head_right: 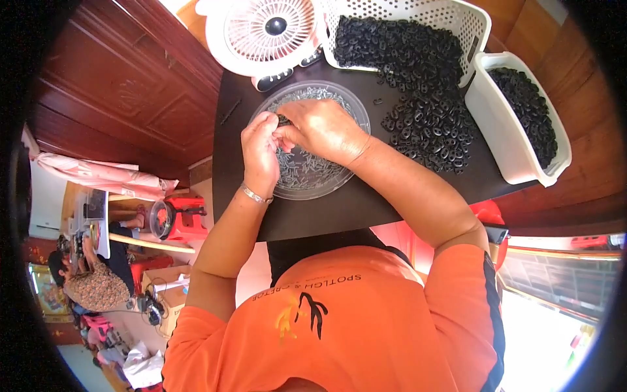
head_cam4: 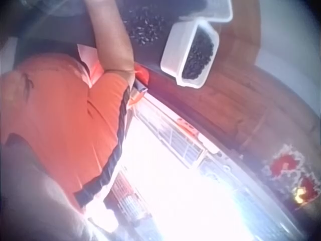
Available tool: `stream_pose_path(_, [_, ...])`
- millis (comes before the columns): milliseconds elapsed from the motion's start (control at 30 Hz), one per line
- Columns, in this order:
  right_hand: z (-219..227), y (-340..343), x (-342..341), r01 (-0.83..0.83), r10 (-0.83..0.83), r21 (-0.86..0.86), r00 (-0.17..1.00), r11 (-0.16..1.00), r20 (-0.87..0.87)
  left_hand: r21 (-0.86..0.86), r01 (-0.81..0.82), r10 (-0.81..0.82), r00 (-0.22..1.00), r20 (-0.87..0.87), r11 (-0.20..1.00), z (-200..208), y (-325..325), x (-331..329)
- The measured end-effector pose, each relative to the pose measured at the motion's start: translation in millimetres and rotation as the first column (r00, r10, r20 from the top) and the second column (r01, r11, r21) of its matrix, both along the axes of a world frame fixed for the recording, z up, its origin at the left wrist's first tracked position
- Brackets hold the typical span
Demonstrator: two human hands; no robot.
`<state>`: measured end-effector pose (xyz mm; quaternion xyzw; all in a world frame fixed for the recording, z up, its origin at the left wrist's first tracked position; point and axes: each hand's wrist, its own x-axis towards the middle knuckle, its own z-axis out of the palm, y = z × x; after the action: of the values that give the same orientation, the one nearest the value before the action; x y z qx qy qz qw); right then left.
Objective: The person assembles plastic fasteners by hand, picking pins from a round tray and inserting them into plastic components.
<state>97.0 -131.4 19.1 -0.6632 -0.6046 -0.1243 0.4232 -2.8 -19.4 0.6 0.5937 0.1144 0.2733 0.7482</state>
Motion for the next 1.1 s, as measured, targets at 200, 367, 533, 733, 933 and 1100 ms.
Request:
stream_pose_path(200, [-0.4,2.2,-1.8,-0.001,0.001,-0.038,1.0,0.999,-0.009,-0.029,-0.008,0.007,1.0,-0.03,1.0,-1.1,1.3,-0.1])
stream_pose_path(367, [-1.0,4.4,-3.4,-0.003,0.004,-0.009,1.0,1.0,0.007,-0.066,-0.012,0.009,0.999,-0.033,0.998,2.7,1.3,-1.0])
stream_pose_path(533, [-3.3,4.6,-2.0,0.011,-0.011,0.0,0.999,1.0,0.051,-0.036,-0.03,0.029,0.999,-0.029,0.999,2.4,-0.7,-1.2])
stream_pose_path(733, [-1.5,7.4,-1.3,-0.029,0.034,0.1,0.998,0.995,-0.045,0.002,-0.047,0.047,0.999,-0.017,0.999,2.3,0.0,1.3])
stream_pose_path(933, [2.8,0.2,1.8,0.036,-0.037,0.081,0.999,0.996,0.003,0.083,-0.04,0.04,0.999,0.012,0.996,0.4,2.9,3.2])
stream_pose_path(1100, [27.3,-15.7,20.4,0.219,-0.217,0.159,0.976,0.963,-0.033,0.14,-0.056,0.06,0.998,-0.024,0.989,3.2,10.7,-0.1])
